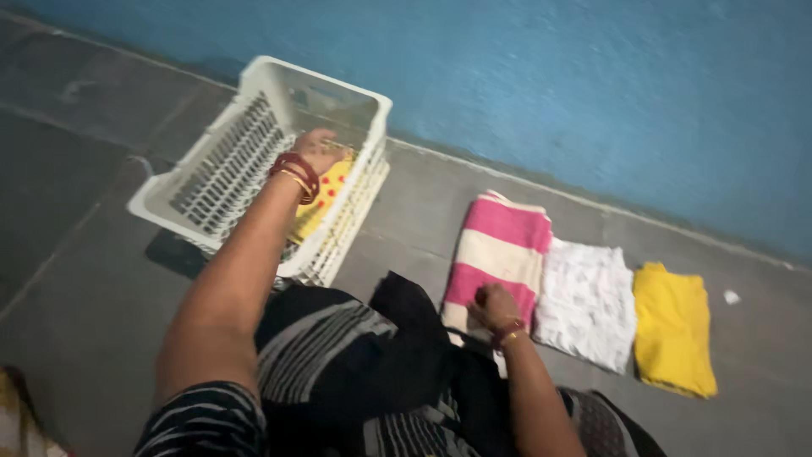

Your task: The person folds several small pieces of clothing, including a yellow cloth, a white patterned cloth, and a pink-and-white striped cloth. They place the folded items into a white plastic basket and arrange them neatly.

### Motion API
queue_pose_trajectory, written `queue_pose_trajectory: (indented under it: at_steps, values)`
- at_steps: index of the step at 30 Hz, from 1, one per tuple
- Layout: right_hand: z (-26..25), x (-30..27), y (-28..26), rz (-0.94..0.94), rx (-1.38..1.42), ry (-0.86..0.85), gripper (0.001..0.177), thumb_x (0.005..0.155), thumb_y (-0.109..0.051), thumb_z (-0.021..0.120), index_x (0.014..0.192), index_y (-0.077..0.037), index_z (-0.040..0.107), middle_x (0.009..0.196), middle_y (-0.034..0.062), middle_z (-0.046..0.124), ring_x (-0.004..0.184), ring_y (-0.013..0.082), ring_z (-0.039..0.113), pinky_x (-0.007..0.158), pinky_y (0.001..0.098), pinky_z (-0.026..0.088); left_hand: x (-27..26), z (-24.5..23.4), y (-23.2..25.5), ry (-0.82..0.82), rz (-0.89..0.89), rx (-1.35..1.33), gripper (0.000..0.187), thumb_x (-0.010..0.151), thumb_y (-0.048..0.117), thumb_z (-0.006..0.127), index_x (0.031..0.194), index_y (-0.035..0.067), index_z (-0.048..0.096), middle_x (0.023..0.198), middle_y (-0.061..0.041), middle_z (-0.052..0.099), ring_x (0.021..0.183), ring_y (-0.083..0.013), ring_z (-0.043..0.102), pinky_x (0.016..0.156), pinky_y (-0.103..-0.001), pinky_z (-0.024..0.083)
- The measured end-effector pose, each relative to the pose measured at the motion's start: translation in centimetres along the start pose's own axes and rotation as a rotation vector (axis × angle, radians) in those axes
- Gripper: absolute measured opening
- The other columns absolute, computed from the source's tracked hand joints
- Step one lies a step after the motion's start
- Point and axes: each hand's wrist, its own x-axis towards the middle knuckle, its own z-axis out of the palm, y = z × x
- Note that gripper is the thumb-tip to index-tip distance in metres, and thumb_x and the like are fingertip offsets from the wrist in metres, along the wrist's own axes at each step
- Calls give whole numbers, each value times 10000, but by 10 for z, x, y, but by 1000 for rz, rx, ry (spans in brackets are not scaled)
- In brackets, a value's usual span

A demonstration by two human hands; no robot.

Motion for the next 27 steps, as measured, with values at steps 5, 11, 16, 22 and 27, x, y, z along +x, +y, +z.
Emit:
queue_pose_trajectory:
  at_steps: [5,11,16,22,27]
  values:
    - [6,5,3,-89,-97,-18,319,836,-350,776,976,-65,740,1002,199,715,921,380,699,840,493,563,-44,124,39,-163,331,-7,681,787,412,846,1334,60,644,1287,-178,693,1118,-298,674,965,-398,536]
    - [-34,-3,9,16,169,-29,300,842,-314,746,1046,-94,754,1058,186,778,983,324,757,889,418,585,-151,297,23,-482,-191,-383,830,765,315,870,1453,39,495,1382,-182,612,1258,-288,602,1029,-423,502]
    - [-58,-8,40,-70,-602,-199,312,935,-270,677,1184,-89,727,1205,155,729,1139,358,689,931,436,586,-209,361,-21,-352,-349,-384,851,729,246,889,1417,-85,513,1340,-259,631,1198,-347,624,997,-415,518]
    - [-11,25,60,348,-118,-48,524,928,-377,726,1224,51,661,1290,292,579,1181,388,643,956,443,553,-208,362,-45,-372,-359,-384,974,698,268,923,1436,-98,402,1160,-196,701,1077,-289,693,948,-375,557]
    - [-2,22,62,373,298,149,617,745,-372,865,1156,38,656,1073,246,700,950,343,698,846,428,568,-204,355,-41,-523,-587,-653,552,812,263,851,1169,-135,712,990,-224,744,793,-312,665,655,-432,509]
